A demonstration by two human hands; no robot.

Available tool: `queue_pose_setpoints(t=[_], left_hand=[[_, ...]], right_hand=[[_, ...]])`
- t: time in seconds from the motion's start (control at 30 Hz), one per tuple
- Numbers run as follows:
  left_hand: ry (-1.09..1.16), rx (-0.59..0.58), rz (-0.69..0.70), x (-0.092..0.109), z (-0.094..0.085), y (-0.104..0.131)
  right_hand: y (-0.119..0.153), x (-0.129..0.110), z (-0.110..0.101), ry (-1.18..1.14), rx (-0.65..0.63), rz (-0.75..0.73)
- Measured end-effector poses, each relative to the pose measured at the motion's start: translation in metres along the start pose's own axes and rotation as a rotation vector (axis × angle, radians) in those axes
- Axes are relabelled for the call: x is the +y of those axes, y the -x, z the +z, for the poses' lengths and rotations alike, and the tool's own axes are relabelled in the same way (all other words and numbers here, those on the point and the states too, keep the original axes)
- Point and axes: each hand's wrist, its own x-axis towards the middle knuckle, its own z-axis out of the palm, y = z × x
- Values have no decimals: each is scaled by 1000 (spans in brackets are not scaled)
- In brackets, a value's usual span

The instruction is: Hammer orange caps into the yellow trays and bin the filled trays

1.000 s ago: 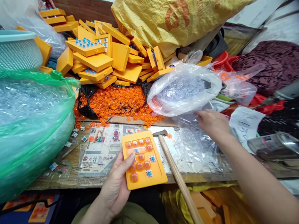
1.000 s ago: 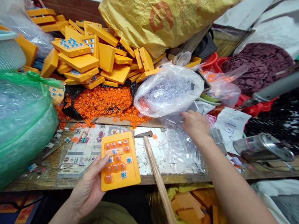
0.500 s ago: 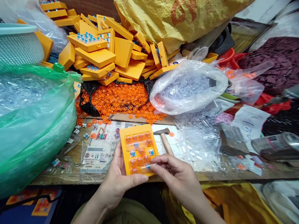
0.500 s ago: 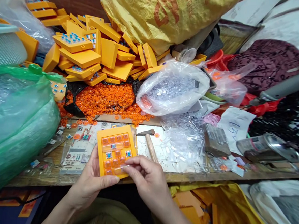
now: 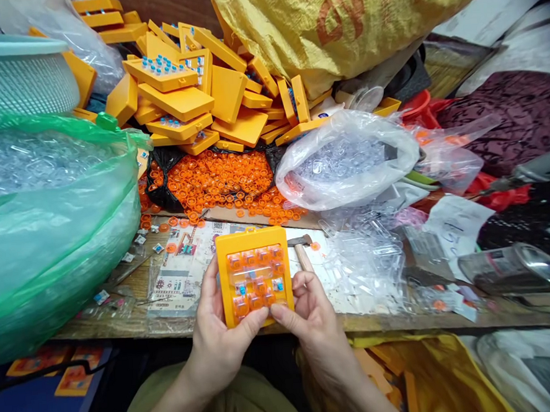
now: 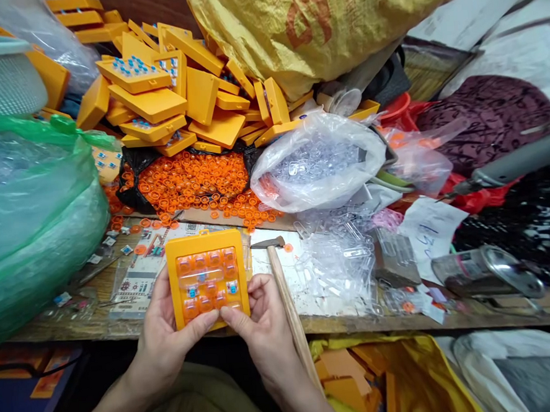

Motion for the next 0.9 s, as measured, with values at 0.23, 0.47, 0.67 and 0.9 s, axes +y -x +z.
queue_pose_setpoints(t=[0.23, 0.47, 0.67, 0.9], left_hand=[[71, -65, -132, 7, -3, -6], [103, -89, -215, 13, -16, -6], [103, -77, -209, 21, -26, 3], [140, -71, -175, 31, -37, 17]], right_hand=[[-66, -33, -68, 886, 213, -407], [-102, -59, -35, 951, 219, -746], [-143, -114, 120, 951, -278, -1147], [-157, -107, 270, 942, -639, -820]])
